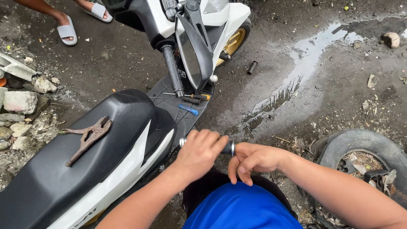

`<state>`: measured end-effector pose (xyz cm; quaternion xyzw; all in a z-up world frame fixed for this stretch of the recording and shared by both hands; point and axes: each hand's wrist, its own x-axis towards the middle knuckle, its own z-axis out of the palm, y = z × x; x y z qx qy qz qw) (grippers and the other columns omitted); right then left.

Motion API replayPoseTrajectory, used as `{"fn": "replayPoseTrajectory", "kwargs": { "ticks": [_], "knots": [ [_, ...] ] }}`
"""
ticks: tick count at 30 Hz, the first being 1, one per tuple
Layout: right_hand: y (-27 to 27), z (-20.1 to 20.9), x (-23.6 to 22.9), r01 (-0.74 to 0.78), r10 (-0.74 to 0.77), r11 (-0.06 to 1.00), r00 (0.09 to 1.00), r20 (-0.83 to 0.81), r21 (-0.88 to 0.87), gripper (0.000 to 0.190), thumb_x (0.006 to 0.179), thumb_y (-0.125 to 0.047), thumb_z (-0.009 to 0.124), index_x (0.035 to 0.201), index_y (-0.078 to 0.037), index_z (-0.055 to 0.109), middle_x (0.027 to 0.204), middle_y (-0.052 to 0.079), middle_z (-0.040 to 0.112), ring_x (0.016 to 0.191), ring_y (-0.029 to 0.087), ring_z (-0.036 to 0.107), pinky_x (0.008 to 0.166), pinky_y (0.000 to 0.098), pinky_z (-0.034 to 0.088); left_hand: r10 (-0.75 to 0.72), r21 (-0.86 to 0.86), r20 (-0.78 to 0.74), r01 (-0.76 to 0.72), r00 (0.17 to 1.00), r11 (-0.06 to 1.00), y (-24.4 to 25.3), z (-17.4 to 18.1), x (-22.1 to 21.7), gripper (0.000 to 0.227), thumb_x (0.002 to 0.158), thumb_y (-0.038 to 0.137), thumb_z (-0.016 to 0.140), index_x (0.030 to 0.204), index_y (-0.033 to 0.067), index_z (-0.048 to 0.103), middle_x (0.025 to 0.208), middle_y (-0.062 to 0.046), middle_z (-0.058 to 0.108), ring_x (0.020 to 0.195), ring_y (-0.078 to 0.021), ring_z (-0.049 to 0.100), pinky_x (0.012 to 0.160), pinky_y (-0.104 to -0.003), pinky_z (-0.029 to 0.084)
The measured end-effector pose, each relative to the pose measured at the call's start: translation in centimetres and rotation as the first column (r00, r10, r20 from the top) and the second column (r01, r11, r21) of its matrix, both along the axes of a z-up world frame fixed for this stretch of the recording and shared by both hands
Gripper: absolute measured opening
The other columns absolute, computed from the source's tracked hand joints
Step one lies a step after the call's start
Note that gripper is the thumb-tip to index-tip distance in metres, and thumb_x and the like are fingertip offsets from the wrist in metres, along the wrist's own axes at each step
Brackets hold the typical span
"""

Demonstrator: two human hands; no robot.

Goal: The person is installing a new rubber grip onto the right handlebar of a white scooter by repeatedly pushing and twisting it into place.

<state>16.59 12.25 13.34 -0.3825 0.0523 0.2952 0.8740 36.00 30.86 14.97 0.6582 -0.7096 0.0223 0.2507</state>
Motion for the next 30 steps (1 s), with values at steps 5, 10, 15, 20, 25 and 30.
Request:
{"fn": "replayPoseTrajectory", "kwargs": {
  "ticks": [5, 10, 15, 20, 25, 30],
  "knots": [
    [-6.3, 0.6, -2.3, 0.207, -0.194, 0.976, 0.969, 0.152, -0.071, 0.086, 0.092, -0.004, 0.066, 0.170, 0.008, 0.032, 0.097, 0.029, 0.080, 0.064, 0.024, 0.078, 0.055, 0.0355, 0.064, 0.332, 0.555, -0.478, -0.014, 0.813, 0.832, 0.2, -1.1, 4.8, 0.055, 0.086, 0.020, 0.089, 0.136, 0.0020, 0.076, 0.116, -0.020, 0.080, 0.111, -0.0464, 0.077, 0.093, -0.052, 0.061],
    [-9.7, -5.8, -10.1, 0.690, -0.688, 0.723, 0.724, 0.040, -0.040, 0.083, 0.087, -0.022, 0.073, 0.161, 0.002, 0.048, 0.096, 0.024, 0.079, 0.063, 0.026, 0.073, 0.057, 0.0420, 0.059, 0.644, 0.645, -0.763, -0.123, -0.049, 0.755, 2.8, -7.9, 4.3, 0.058, 0.084, 0.015, 0.097, 0.135, -0.0033, 0.078, 0.102, -0.015, 0.082, 0.093, -0.0229, 0.076, 0.079, -0.034, 0.063],
    [-5.6, -10.4, -12.6, 0.727, -0.732, 0.681, 0.677, -0.076, -0.081, 0.080, 0.086, -0.023, 0.072, 0.158, 0.004, 0.049, 0.099, 0.023, 0.079, 0.068, 0.027, 0.077, 0.061, 0.0436, 0.066, 0.481, 0.543, -0.836, -0.276, -0.262, 0.793, 0.2, -3.6, 3.3, 0.029, 0.094, 0.016, 0.090, 0.114, -0.0023, 0.078, 0.084, -0.011, 0.070, 0.082, -0.0199, 0.065, 0.073, -0.033, 0.057],
    [-3.2, -10.3, -10.6, 0.708, -0.710, 0.704, 0.695, -0.113, -0.064, 0.070, 0.090, -0.021, 0.070, 0.154, 0.003, 0.053, 0.102, 0.023, 0.081, 0.073, 0.028, 0.079, 0.065, 0.0439, 0.068, 0.326, 0.418, -0.903, -0.404, -0.278, 0.814, -1.2, -1.8, 4.0, 0.028, 0.096, 0.021, 0.089, 0.108, -0.0007, 0.075, 0.080, -0.011, 0.068, 0.081, -0.0185, 0.061, 0.073, -0.031, 0.054],
    [-2.5, -8.3, -7.3, 0.653, -0.660, 0.751, 0.749, -0.064, -0.097, 0.075, 0.089, -0.020, 0.072, 0.155, 0.007, 0.051, 0.101, 0.023, 0.080, 0.073, 0.026, 0.080, 0.065, 0.0405, 0.070, 0.360, 0.429, -0.903, -0.460, -0.234, 0.778, -1.3, -2.6, 4.8, 0.028, 0.095, 0.020, 0.091, 0.107, 0.0003, 0.075, 0.077, -0.012, 0.068, 0.078, -0.0172, 0.062, 0.072, -0.032, 0.057],
    [-1.5, -7.3, -5.1, 0.628, -0.635, 0.769, 0.772, -0.029, -0.123, 0.075, 0.089, -0.018, 0.072, 0.155, 0.010, 0.051, 0.101, 0.023, 0.081, 0.072, 0.025, 0.080, 0.064, 0.0385, 0.070, 0.381, 0.434, -0.901, -0.500, -0.210, 0.750, -1.1, -4.4, 5.7, 0.029, 0.095, 0.022, 0.092, 0.107, 0.0005, 0.076, 0.075, -0.012, 0.070, 0.076, -0.0172, 0.064, 0.069, -0.032, 0.058]
  ]
}}
